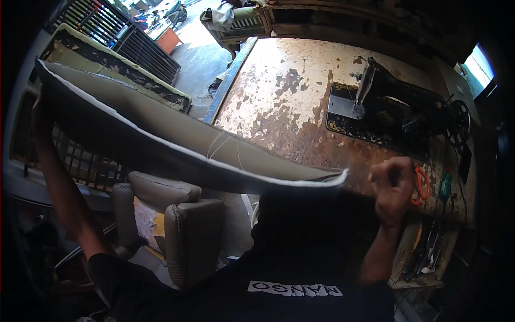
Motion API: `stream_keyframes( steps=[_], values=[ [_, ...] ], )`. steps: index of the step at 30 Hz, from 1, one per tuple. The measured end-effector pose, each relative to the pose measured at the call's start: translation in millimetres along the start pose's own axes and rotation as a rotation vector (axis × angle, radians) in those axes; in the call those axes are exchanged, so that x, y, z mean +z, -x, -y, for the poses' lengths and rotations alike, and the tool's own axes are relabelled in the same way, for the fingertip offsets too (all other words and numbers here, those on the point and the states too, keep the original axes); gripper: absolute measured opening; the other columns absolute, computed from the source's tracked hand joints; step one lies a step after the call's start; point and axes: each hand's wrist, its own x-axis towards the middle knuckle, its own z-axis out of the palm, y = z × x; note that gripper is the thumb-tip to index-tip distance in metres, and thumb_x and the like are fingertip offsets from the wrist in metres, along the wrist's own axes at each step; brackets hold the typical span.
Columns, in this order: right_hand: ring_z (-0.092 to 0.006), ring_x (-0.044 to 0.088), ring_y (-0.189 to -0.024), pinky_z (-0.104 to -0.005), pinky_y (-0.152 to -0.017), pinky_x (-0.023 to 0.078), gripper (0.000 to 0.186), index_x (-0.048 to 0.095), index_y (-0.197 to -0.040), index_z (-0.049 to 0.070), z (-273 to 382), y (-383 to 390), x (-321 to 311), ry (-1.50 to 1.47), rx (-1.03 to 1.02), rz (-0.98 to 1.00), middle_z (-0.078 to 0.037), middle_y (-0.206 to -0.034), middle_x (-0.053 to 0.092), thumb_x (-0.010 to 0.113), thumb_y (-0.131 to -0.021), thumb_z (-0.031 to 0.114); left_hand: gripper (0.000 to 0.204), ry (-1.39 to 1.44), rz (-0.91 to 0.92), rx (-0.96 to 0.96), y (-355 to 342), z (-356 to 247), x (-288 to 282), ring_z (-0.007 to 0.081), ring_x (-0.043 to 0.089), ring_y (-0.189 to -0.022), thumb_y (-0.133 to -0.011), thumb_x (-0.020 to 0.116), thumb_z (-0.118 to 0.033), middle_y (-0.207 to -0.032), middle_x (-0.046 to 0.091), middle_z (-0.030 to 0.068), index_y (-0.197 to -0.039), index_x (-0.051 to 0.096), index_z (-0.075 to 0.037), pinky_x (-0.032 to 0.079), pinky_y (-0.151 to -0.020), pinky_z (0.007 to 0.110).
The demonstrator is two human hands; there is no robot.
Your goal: The person sews the edge of a fabric cushion cover using a sewing machine, periodically aligning the material and trimming thread with shears.
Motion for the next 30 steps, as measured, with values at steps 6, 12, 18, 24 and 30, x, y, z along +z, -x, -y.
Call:
stream_keyframes(
  steps=[6, 12, 18, 24, 30],
  values=[
    [-0.009, 0.062, -0.092, -0.0251, -0.08, 0.054, 0.038, 0.059, -0.133, 0.005, -36.8, -12.1, -3.0, -0.047, 0.23, -0.066, -0.004, -0.112, 0.065, 0.07, -0.104, 0.027, 0.038, -0.071, 0.388, -0.439, -21.3, 237.2, -32.9, 0.005, 0.047, -0.07, -0.111, 0.054, -0.042, -0.082, 0.054, -0.0071, -0.094, 0.064, -0.008, 0.041, -0.064, 0.026],
    [-0.0252, 0.07, -0.072, -0.0397, -0.073, 0.057, 0.065, 0.066, -0.132, -0.005, -50.9, 50.9, 72.8, 0.38, 0.343, -0.053, -0.016, -0.103, 0.072, 0.078, -0.094, 0.047, 0.03, -0.464, 0.116, -0.512, 55.7, 325.3, 62.1, 0.019, 0.055, -0.096, -0.106, 0.059, -0.034, -0.106, 0.059, 0.007, -0.114, 0.064, -0.005, 0.047, -0.083, 0.036],
    [-0.0313, 0.07, -0.075, -0.0422, -0.072, 0.056, 0.055, 0.071, -0.112, -0.004, -54.3, 30.6, 85.3, 0.439, 0.371, 0.037, -0.016, -0.092, 0.073, 0.078, -0.093, 0.047, 0.041, -1.433, -0.209, -0.253, 149.3, 320.9, 178.1, 0.0331, 0.063, -0.121, -0.101, 0.064, -0.026, -0.13, 0.065, 0.0211, -0.135, 0.064, -0.002, 0.053, -0.102, 0.046],
    [-0.0231, 0.069, -0.082, -0.0368, -0.075, 0.054, 0.041, 0.071, -0.1, 0.0, -51.4, 24.5, 103.0, 0.171, 0.439, 0.001, -0.016, -0.089, 0.072, 0.082, -0.09, 0.038, 0.036, -0.441, 0.958, 0.398, 299.2, 182.8, 320.9, 0.0299, 0.066, -0.122, -0.106, 0.06, -0.029, -0.128, 0.069, 0.0181, -0.126, 0.07, 0.0, 0.047, -0.107, 0.039],
    [-0.0217, 0.067, -0.079, -0.0367, -0.074, 0.054, 0.032, 0.068, -0.1, 0.0, -27.5, 32.0, 112.7, 0.043, 0.319, 0.005, -0.012, -0.088, 0.069, 0.083, -0.09, 0.026, 0.048, -0.442, 1.56, 0.311, 335.0, 148.9, 378.7, 0.0351, 0.072, -0.087, -0.096, 0.074, -0.045, -0.092, 0.073, 0.0216, -0.105, 0.071, 0.001, 0.054, -0.082, 0.045]
  ],
)
